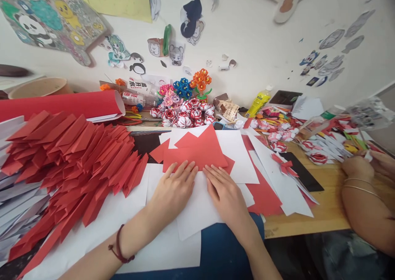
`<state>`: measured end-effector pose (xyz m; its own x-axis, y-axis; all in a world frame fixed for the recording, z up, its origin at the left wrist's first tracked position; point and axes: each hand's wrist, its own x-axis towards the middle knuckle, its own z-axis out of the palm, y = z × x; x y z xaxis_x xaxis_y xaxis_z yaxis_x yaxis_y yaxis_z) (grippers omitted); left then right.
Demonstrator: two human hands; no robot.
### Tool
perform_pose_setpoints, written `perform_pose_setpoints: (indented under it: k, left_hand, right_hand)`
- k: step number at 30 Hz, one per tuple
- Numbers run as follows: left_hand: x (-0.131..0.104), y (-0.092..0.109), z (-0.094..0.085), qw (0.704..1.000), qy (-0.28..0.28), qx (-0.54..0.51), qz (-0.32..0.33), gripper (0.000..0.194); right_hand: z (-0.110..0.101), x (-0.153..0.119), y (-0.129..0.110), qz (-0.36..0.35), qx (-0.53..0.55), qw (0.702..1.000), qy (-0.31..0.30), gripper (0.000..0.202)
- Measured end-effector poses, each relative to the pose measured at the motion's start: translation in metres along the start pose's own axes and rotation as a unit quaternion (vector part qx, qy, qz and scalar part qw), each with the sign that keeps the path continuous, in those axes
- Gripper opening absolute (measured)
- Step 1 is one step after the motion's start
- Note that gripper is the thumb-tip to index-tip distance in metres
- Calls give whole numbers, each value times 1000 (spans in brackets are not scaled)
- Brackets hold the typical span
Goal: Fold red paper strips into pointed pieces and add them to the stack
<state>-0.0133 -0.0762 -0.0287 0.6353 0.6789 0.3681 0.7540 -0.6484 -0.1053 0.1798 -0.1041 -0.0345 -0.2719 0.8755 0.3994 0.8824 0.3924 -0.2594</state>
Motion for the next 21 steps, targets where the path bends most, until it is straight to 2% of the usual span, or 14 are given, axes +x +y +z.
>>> perform_pose_setpoints:
  k: [7, 12, 14, 15, 16, 19, 21]
  left_hand:
    - [-1, 0, -1, 1000, -3, -3, -2, 42]
    - [-1, -1, 1, 1000, -5, -5, 8, 43]
    - [-1, -2, 2, 1000, -6, -6, 12, 43]
    - [-1, -2, 2, 1000, -6, -6, 16, 43]
    - [-1, -2, 2, 1000, -6, -6, 21, 44]
    - [-1, -2, 3, 999, -12, 0, 45, 45]
    - [-1, -2, 2, 998, -17, 5, 55, 46]
  right_hand:
    - [4, -11, 11, 119, -94, 979, 133, 35]
    - [2, -15, 11, 157, -112, 958, 210, 33]
    - [1, -13, 10, 151, -94, 956, 235, 32]
    - [0, -11, 8, 128, -78, 963, 222, 33]
    - [-1, -9, 7, 92, -55, 977, 185, 36]
    - [0, -2, 3, -5, 7, 1000, 24, 44]
    - [3, 1, 0, -9, 25, 1000, -14, 44]
